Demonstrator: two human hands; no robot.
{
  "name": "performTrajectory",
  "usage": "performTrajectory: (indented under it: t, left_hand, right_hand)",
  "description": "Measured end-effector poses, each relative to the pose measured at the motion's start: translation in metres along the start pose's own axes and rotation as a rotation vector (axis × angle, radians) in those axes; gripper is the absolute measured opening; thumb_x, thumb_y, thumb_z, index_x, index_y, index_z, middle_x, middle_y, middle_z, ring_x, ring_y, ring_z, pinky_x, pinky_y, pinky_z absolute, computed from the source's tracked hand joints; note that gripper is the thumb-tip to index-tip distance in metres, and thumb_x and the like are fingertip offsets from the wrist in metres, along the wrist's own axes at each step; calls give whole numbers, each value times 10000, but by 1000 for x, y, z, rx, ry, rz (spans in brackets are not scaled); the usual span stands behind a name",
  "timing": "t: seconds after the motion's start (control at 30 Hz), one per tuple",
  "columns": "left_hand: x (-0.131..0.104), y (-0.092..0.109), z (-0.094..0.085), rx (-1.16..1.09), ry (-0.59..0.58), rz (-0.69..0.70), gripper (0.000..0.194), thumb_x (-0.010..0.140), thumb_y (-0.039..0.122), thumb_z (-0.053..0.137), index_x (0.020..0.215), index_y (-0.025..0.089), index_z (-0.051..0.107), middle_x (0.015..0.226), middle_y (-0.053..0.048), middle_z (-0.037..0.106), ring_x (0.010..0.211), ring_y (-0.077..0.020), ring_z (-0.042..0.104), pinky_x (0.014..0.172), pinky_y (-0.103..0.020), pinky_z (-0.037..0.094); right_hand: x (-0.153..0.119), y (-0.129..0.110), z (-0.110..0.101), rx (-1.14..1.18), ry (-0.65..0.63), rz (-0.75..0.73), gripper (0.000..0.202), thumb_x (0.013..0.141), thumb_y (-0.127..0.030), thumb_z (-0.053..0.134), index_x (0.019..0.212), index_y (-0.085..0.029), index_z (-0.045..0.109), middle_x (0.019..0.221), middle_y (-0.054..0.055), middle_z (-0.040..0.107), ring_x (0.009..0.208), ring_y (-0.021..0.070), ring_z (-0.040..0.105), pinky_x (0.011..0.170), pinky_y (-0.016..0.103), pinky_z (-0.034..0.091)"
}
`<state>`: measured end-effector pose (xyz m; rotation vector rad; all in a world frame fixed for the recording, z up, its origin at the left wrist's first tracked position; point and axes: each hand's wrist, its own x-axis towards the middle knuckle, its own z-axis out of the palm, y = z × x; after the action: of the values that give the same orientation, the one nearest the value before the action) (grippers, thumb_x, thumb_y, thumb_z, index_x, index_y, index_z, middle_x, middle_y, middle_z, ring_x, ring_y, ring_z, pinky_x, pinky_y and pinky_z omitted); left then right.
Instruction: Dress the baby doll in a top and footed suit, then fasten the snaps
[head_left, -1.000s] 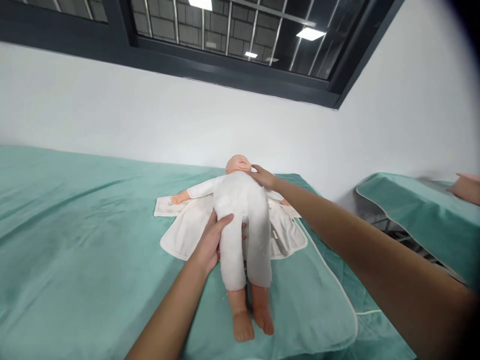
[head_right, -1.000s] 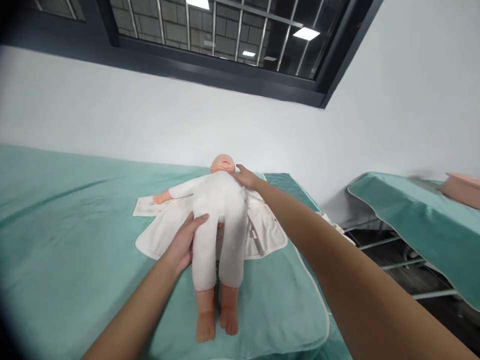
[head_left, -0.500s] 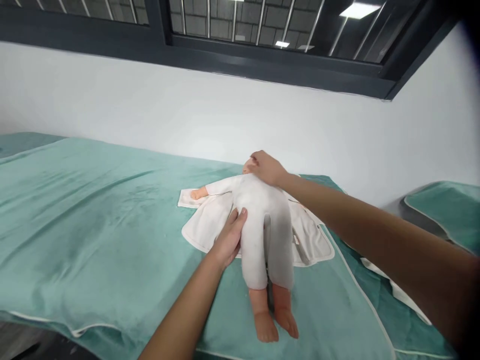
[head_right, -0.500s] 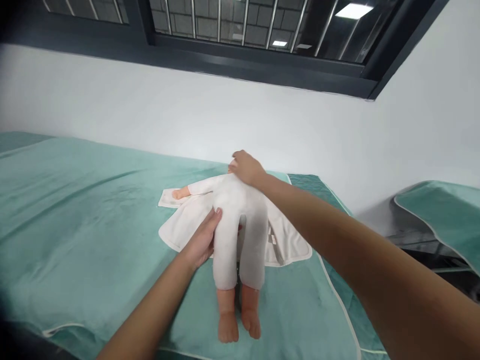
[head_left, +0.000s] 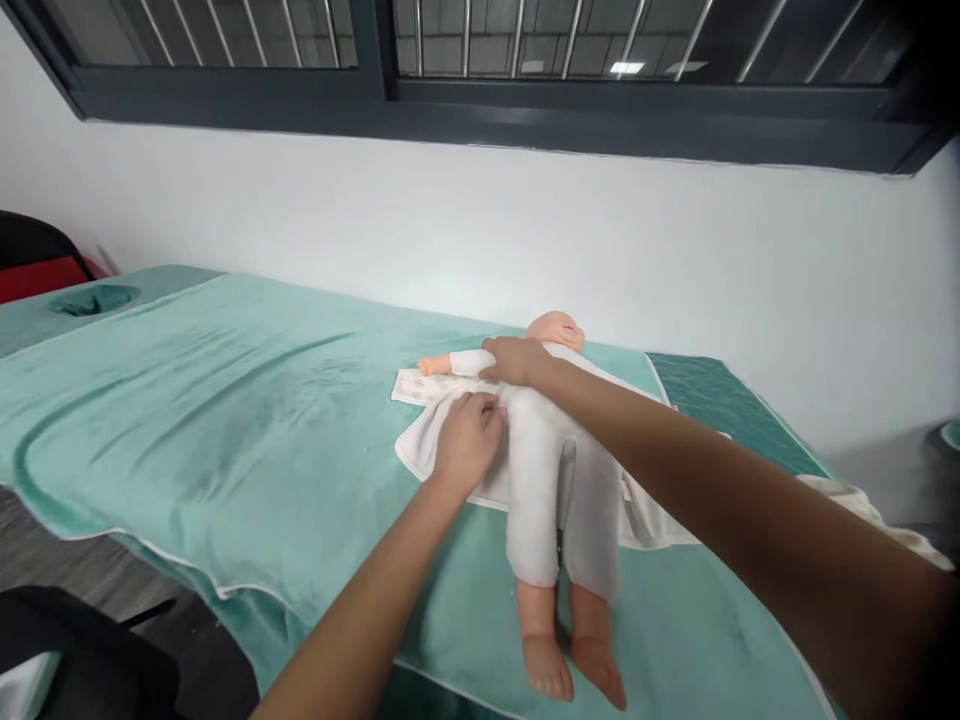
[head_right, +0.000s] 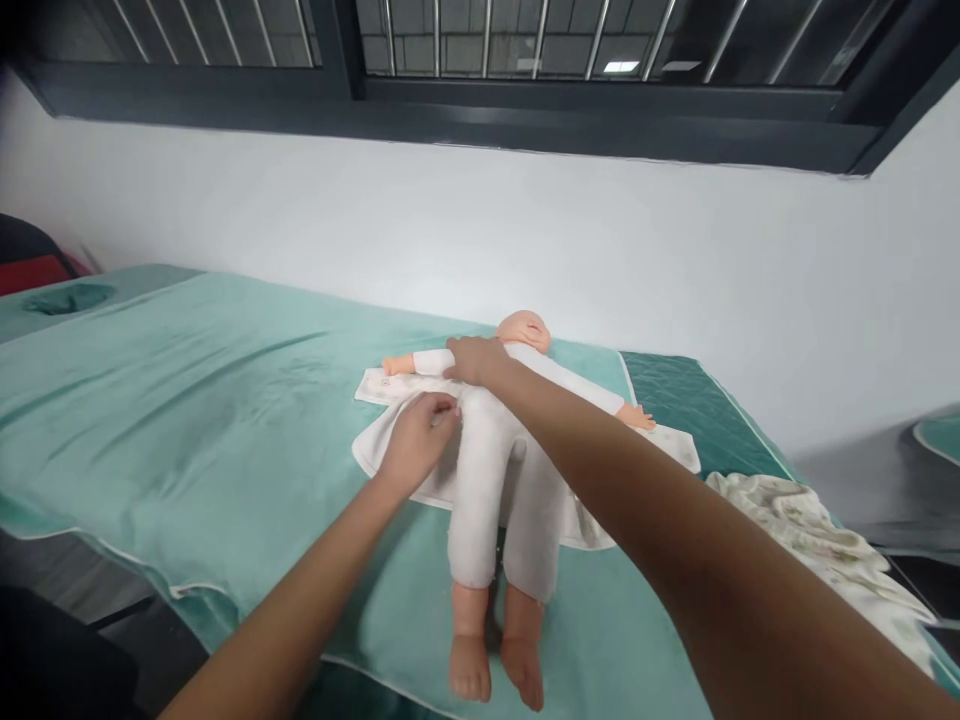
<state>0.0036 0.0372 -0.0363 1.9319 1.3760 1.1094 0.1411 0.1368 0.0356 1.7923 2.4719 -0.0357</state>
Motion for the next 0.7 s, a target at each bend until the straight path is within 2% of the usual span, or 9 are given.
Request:
performTrajectory:
  t: [0.07, 0.13, 0.23, 0.33, 0.4, 0.53, 0.7]
  left_hand:
    - [16, -10, 1, 258, 37, 67, 251, 846, 328, 621, 1045, 182, 669, 1110, -124, 651, 1124, -309, 549, 977, -435, 426]
    - [30, -22, 4, 330, 14, 26, 237, 781, 342, 692, 961, 188, 680, 1082, -131, 640, 1106, -329, 546, 925, -430, 440]
    - [41, -38, 6, 154, 70, -57, 103, 760, 313, 690, 769, 213, 665, 933, -89, 656, 967, -289, 590, 837, -379, 438]
    - [44, -48, 1, 1, 162, -119, 163, 800, 333, 627, 691, 215, 651, 786, -55, 666, 814, -244, 604, 790, -355, 423]
    - [44, -52, -4, -77, 219, -169, 203, 819, 368, 593, 734, 204, 676, 778, -55, 691, 787, -238, 615, 774, -352, 425]
    - [43, -57, -9, -299, 280, -237, 216, 776, 345, 602, 860, 181, 715, 914, -67, 743, 862, -244, 652, 760, -333, 456]
    - [41, -59, -9, -534, 315, -280, 255, 727, 348, 629, 887, 166, 709, 909, -69, 740, 811, -216, 657, 714, -314, 495]
  right_hand:
    - [-12, 6, 0, 6, 25, 3, 409, 891, -499, 549, 1192, -223, 543, 1231, 124, 654, 1042, 299, 634, 790, 384, 466]
    - [-23, 11, 1, 9, 42, 6, 392, 894, -503, 548, 1161, -217, 554, 1185, 118, 667, 988, 288, 645, 764, 372, 459]
    - [-36, 16, 5, 14, 83, 11, 407, 916, -512, 519, 1189, -211, 543, 1170, 118, 663, 1001, 287, 632, 763, 368, 444]
    - [-44, 20, 10, 41, 142, 8, 438, 930, -530, 496, 1241, -223, 525, 1194, 109, 651, 1025, 280, 617, 770, 361, 429]
    - [-48, 23, 12, 76, 179, -16, 449, 932, -557, 488, 1241, -235, 536, 1181, 98, 656, 1009, 269, 617, 774, 355, 419]
    - [-54, 25, 15, 95, 201, -55, 529, 938, -657, 391, 1241, -259, 564, 1157, 97, 664, 1005, 273, 612, 807, 366, 405]
    - [-57, 23, 18, 46, 183, -21, 516, 943, -643, 385, 1200, -247, 594, 1124, 109, 670, 1015, 290, 608, 828, 385, 401]
